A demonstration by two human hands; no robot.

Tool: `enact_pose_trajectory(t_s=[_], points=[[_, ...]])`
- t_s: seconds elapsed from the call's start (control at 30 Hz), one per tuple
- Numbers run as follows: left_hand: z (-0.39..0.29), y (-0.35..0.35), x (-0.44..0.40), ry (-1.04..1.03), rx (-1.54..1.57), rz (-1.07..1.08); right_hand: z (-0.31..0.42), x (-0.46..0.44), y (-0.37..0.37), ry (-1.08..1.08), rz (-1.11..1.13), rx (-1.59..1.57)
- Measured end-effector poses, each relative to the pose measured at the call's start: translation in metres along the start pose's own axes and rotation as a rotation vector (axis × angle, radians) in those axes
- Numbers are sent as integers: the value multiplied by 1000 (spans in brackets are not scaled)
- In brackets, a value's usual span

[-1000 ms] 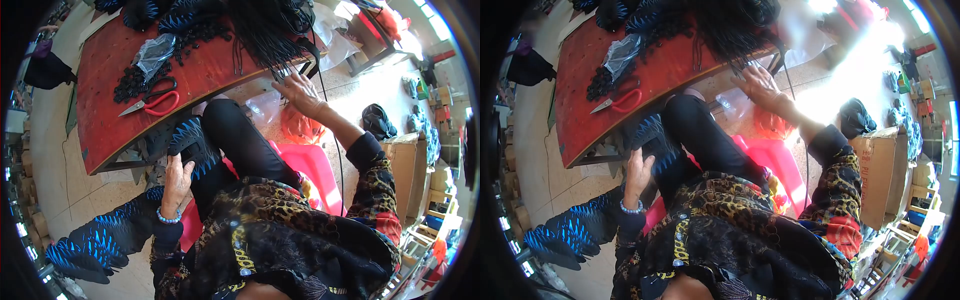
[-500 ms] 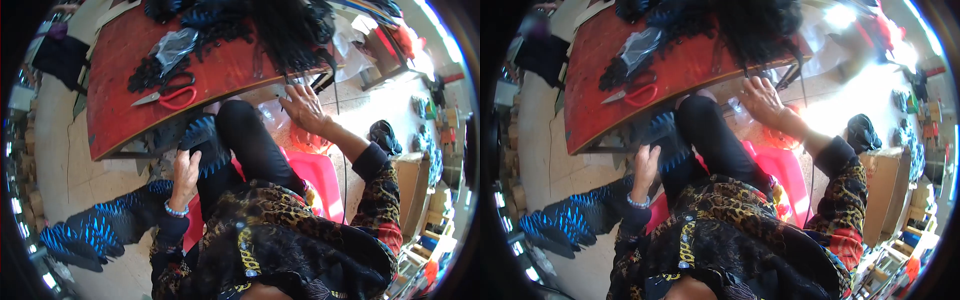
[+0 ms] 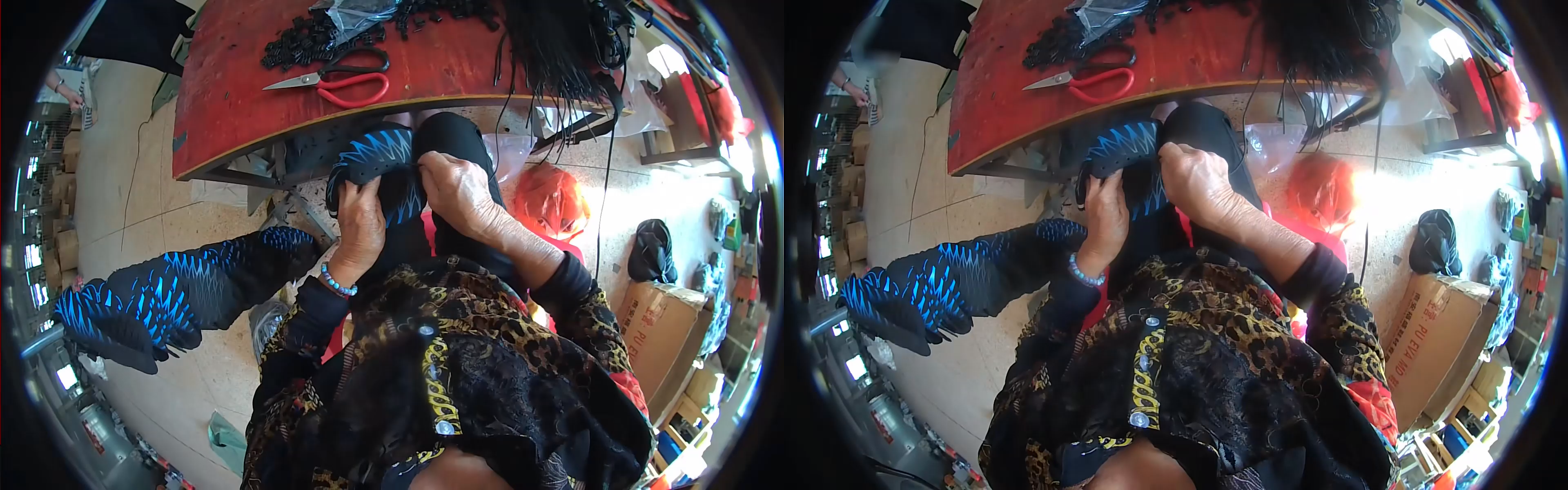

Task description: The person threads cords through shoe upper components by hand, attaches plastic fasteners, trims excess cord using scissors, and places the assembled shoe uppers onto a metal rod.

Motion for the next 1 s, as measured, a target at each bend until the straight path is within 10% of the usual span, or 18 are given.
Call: enact_pose_trajectory(t_s=[1.0], points=[[14,-4,-9,173,144,-4,25,-22,7,222,-128,29]])
Point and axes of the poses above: each hand's wrist, its own x-axis away from the middle knuckle, its own y-axis out of the back of the hand, z = x × y, the point moved 9 cm from there along -x, towards the middle knuckle, and after that the axes turned 12 degrees about -x, right-handed, at the moved point
